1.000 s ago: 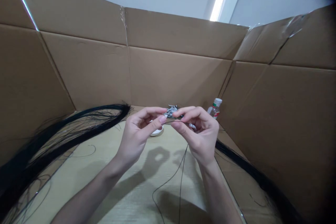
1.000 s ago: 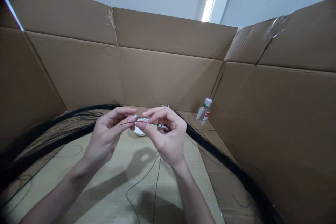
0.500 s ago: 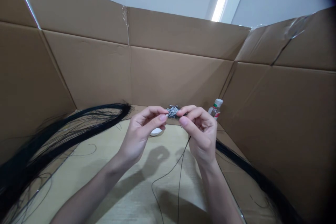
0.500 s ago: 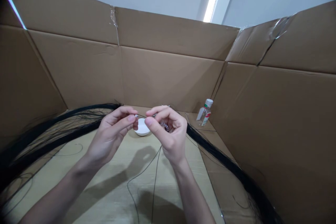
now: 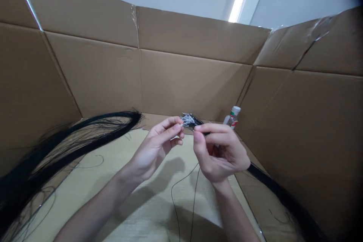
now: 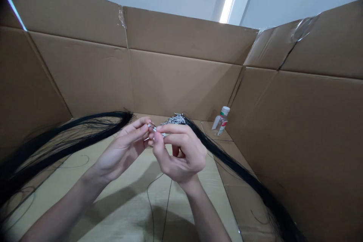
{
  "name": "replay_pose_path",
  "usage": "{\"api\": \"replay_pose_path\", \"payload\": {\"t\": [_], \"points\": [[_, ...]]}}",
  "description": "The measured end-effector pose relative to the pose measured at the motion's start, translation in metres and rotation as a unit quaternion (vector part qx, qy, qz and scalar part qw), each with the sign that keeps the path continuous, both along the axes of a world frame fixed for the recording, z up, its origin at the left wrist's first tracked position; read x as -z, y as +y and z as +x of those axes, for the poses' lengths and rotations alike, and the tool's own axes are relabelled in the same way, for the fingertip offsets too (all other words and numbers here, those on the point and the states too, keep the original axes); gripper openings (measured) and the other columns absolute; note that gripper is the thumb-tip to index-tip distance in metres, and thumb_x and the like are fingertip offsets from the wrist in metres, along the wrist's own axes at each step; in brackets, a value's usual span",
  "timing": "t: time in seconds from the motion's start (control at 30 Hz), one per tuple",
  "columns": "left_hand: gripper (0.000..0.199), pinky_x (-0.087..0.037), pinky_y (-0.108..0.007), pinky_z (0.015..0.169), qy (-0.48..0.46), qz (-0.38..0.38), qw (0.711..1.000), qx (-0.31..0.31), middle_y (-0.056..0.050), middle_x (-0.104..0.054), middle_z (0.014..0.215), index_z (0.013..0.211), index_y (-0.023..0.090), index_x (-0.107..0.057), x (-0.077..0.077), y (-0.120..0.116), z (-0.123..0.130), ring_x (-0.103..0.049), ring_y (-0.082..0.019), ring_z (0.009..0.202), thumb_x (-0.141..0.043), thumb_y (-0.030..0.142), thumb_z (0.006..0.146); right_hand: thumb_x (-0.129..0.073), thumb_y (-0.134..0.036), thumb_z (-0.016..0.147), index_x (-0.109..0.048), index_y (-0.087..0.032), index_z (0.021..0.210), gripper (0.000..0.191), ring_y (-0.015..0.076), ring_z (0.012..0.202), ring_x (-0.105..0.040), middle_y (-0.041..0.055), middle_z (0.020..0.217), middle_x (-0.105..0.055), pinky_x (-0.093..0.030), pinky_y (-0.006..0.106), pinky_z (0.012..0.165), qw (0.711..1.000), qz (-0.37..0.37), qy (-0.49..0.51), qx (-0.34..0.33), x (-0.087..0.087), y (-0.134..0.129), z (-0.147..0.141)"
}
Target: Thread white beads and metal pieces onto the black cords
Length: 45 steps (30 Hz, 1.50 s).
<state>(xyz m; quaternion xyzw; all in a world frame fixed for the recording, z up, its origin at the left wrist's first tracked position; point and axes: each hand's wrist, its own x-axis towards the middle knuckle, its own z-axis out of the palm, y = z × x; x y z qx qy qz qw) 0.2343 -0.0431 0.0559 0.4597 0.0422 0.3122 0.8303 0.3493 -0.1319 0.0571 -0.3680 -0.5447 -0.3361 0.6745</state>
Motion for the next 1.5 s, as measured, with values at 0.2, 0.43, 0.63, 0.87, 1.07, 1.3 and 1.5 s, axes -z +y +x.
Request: {"api": "replay_pose_path", "payload": {"t": [0.2,0.43,0.63,0.87,1.07,1.3,1.5], "points": [[0.011,-0.055,-0.018,0.075,-0.003,0.001,1.0,-0.006,0.0,-0.065,0.085,0.093,0.017,-0.074,-0.0029,-0.0008,-0.0002,-0.062,-0.009,0.081,-0.082,0.023,0.089,-0.074,-0.002,0.082,-0.061,-0.02,0.076,0.023,0.0113,0.058,-0.065,0.0014,0.082,-0.077,-0.038,0.023,0.04,1.0,-0.011,-0.02,-0.011,-0.0019,-0.0007,0.0033],[0.011,-0.054,-0.018,0.074,0.002,0.012,1.0,-0.014,0.0,-0.065,0.084,0.093,0.017,-0.074,-0.0037,-0.0004,-0.0009,-0.061,-0.009,0.079,-0.083,0.022,0.089,-0.074,-0.001,0.081,-0.059,-0.018,0.075,0.023,0.0085,0.053,-0.06,0.0006,0.079,-0.076,-0.035,0.021,0.039,0.999,-0.019,-0.025,-0.023,-0.0027,-0.0012,0.0036],[0.011,-0.054,-0.018,0.073,0.004,0.01,1.0,-0.02,0.0,-0.065,0.084,0.092,0.018,-0.074,-0.0027,0.0005,-0.0013,-0.061,-0.009,0.079,-0.083,0.024,0.088,-0.075,-0.003,0.081,-0.06,-0.02,0.076,0.024,0.0091,0.052,-0.06,-0.0002,0.08,-0.076,-0.038,0.022,0.039,0.998,-0.038,-0.036,-0.017,-0.0021,-0.0022,0.0058],[0.012,-0.054,-0.017,0.073,0.008,0.012,1.0,-0.025,0.001,-0.065,0.084,0.092,0.019,-0.075,-0.004,0.0003,-0.0004,-0.061,-0.008,0.077,-0.085,0.025,0.087,-0.073,-0.003,0.082,-0.059,-0.021,0.077,0.023,0.0106,0.054,-0.061,-0.0004,0.078,-0.075,-0.041,0.024,0.041,0.998,-0.052,-0.035,-0.023,-0.0038,-0.0025,0.0041],[0.015,-0.054,-0.017,0.074,0.016,0.021,0.999,-0.038,0.001,-0.066,0.085,0.093,0.02,-0.075,-0.0033,0.0014,-0.0002,-0.061,-0.008,0.078,-0.086,0.026,0.085,-0.074,-0.002,0.081,-0.059,-0.02,0.077,0.024,0.0107,0.057,-0.065,-0.0007,0.078,-0.075,-0.043,0.023,0.043,0.997,-0.058,-0.04,-0.023,-0.0037,-0.0034,0.0056],[0.015,-0.053,-0.016,0.074,0.023,0.037,0.998,-0.048,0.002,-0.067,0.084,0.093,0.022,-0.077,-0.0022,0.0014,-0.0001,-0.061,-0.008,0.077,-0.087,0.029,0.085,-0.072,-0.003,0.082,-0.057,-0.021,0.074,0.024,0.0107,0.053,-0.061,-0.0011,0.074,-0.073,-0.041,0.024,0.041,0.997,-0.058,-0.043,-0.015,-0.0055,-0.0044,0.005],[0.017,-0.051,-0.017,0.074,0.037,0.055,0.996,-0.067,0.001,-0.066,0.084,0.093,0.022,-0.077,-0.0011,0.0024,-0.0009,-0.061,-0.01,0.078,-0.087,0.031,0.084,-0.073,-0.003,0.081,-0.058,-0.021,0.075,0.024,0.0105,0.054,-0.063,-0.0013,0.074,-0.073,-0.04,0.023,0.041,0.997,-0.063,-0.04,-0.02,-0.0051,-0.0045,0.0052]]}}
